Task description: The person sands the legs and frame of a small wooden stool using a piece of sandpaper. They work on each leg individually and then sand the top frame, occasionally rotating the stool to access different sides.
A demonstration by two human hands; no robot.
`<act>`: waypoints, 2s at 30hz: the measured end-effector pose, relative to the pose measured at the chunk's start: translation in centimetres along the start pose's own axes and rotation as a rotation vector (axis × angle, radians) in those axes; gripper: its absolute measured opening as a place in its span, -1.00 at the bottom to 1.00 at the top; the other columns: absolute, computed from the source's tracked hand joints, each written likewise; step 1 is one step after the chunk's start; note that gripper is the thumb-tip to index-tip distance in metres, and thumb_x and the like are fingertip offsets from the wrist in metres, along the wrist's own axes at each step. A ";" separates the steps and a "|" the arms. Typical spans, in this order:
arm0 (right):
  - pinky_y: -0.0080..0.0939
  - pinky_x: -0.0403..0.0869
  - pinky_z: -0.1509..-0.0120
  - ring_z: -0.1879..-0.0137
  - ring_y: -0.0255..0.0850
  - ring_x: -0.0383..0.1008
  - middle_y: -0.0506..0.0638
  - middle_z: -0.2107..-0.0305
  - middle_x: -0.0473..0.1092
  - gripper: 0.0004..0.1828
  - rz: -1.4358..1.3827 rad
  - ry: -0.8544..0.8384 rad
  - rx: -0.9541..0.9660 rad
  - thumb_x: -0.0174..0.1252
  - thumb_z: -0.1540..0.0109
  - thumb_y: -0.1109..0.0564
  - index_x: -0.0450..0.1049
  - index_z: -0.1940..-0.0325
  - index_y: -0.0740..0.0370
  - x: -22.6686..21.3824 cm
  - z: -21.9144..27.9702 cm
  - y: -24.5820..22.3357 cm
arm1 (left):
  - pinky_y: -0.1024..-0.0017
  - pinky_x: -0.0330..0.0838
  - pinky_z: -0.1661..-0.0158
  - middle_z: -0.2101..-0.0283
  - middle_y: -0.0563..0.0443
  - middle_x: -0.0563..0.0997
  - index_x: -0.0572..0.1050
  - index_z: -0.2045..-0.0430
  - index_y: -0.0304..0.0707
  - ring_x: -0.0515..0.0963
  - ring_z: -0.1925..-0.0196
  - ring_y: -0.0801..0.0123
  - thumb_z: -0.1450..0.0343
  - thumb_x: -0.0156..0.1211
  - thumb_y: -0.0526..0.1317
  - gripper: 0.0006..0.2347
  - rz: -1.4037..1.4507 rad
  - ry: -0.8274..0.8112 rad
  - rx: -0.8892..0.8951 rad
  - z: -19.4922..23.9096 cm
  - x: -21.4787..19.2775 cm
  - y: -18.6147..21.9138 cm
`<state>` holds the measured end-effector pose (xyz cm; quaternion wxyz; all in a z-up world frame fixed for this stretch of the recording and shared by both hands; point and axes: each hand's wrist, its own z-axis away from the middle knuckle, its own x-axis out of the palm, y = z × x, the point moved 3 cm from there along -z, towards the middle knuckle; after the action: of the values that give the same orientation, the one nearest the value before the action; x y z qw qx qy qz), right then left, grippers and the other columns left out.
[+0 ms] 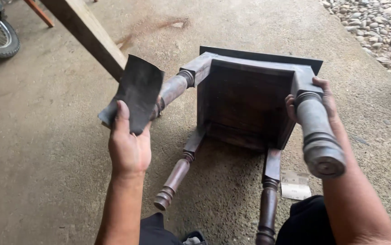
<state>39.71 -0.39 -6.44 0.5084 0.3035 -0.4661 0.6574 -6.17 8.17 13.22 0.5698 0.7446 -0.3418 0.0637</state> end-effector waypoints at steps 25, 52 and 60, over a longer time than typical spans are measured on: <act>-0.13 0.55 0.38 0.34 -0.15 0.52 0.17 0.27 0.42 -0.12 0.552 0.310 -0.273 0.13 -0.19 -0.39 0.20 -0.31 0.33 9.5 6.5 7.3 | 0.42 0.31 -0.07 -0.02 -0.07 0.49 0.42 -0.10 -0.47 0.43 -0.07 0.38 -0.59 -0.04 0.03 -0.56 -0.529 0.239 -0.285 15.1 -17.5 0.9; -0.05 0.63 0.33 0.41 -0.17 0.47 0.05 0.41 0.40 -0.37 0.532 -0.171 -0.257 0.45 0.02 0.01 0.37 0.05 0.42 30.9 -1.4 33.4 | -0.09 0.12 -0.48 -0.27 -0.28 0.45 0.09 -0.44 -0.20 0.40 -0.44 -0.06 -0.52 -0.09 0.29 -0.31 -0.189 0.410 0.122 21.4 -11.2 9.4; -0.14 0.59 0.30 0.34 -0.19 0.51 0.20 0.26 0.42 -0.04 0.645 0.014 -0.297 0.48 0.14 0.09 0.05 -0.16 0.34 32.7 -4.0 40.5 | -0.12 0.41 -0.31 0.56 -0.19 0.57 0.49 0.54 -0.30 0.57 0.16 -0.01 -0.59 -0.29 0.25 -0.40 -0.643 0.263 0.283 23.8 -18.1 5.6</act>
<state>-8.29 13.90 8.28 0.3165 0.0591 -0.6249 0.7112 -30.11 -5.86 0.79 0.4913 0.8707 -0.0023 0.0233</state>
